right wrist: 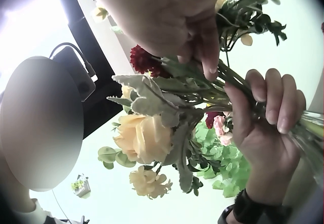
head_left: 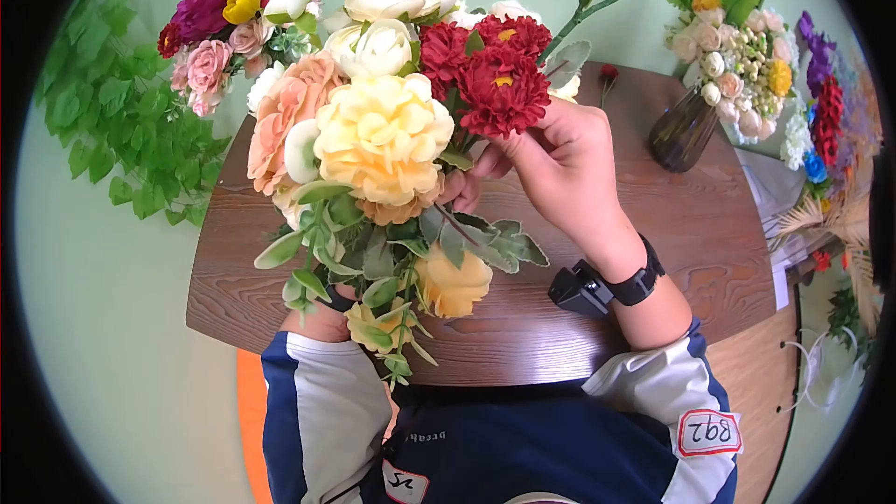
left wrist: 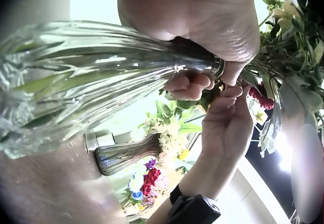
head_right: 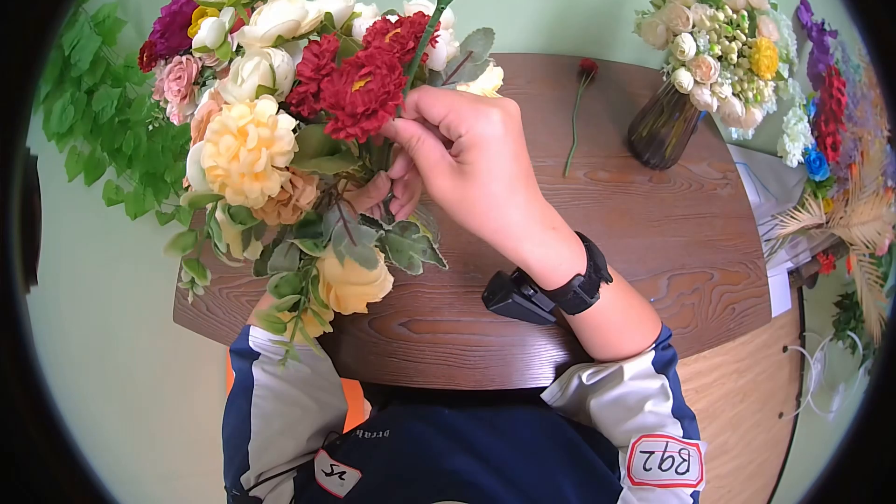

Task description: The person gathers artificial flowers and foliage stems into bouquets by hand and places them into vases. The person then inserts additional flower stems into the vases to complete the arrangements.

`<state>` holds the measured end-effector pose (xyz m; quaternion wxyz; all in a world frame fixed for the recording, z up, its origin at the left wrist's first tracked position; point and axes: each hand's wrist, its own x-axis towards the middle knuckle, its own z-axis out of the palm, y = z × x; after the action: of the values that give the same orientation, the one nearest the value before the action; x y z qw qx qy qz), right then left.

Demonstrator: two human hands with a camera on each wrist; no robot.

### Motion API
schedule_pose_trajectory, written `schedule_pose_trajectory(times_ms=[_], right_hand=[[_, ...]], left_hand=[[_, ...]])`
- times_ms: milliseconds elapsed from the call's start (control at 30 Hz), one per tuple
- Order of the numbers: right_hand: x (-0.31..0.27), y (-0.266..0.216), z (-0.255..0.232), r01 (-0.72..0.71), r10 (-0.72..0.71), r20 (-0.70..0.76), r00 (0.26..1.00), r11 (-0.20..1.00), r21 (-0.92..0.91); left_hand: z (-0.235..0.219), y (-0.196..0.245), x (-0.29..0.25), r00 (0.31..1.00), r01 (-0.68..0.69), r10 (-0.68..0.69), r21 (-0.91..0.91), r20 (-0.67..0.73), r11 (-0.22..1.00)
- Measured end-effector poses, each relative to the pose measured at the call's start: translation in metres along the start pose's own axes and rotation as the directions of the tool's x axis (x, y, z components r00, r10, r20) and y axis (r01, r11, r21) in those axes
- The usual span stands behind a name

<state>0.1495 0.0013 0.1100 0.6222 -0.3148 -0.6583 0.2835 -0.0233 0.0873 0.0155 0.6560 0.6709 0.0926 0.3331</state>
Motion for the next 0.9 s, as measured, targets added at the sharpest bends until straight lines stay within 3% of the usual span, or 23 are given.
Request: schedule_pose_trajectory(times_ms=[233, 433, 500, 733, 833, 900], right_hand=[[-0.001, -0.003, 0.006, -0.059, 0.061, 0.043, 0.997, 0.997, -0.045], [-0.002, 0.001, 0.006, 0.04, -0.027, 0.093, 0.995, 0.988, -0.147], [-0.002, 0.004, 0.007, -0.036, 0.044, 0.088, 0.995, 0.994, -0.1], [-0.005, 0.005, 0.011, -0.053, 0.065, 0.088, 0.994, 0.99, -0.132], [-0.005, 0.007, 0.01, 0.006, 0.01, 0.079, 0.997, 0.978, -0.207], [-0.003, 0.009, 0.006, 0.139, -0.097, 0.147, 0.984, 0.941, -0.309]], left_hand=[[0.0, -0.002, 0.001, 1.0, 0.005, -0.005, 0.012, -0.01, 1.0], [-0.001, -0.001, 0.0, 1.0, 0.004, -0.004, 0.025, -0.022, 1.0], [0.0, -0.001, 0.0, 1.0, 0.004, -0.003, 0.029, -0.025, 1.0], [-0.001, 0.0, 0.0, 0.999, 0.002, 0.0, 0.043, -0.043, 0.999], [0.0, 0.001, 0.001, 0.999, 0.002, 0.001, 0.048, -0.043, 0.999], [0.001, 0.001, 0.003, 0.999, -0.001, 0.003, 0.047, -0.046, 0.999]])
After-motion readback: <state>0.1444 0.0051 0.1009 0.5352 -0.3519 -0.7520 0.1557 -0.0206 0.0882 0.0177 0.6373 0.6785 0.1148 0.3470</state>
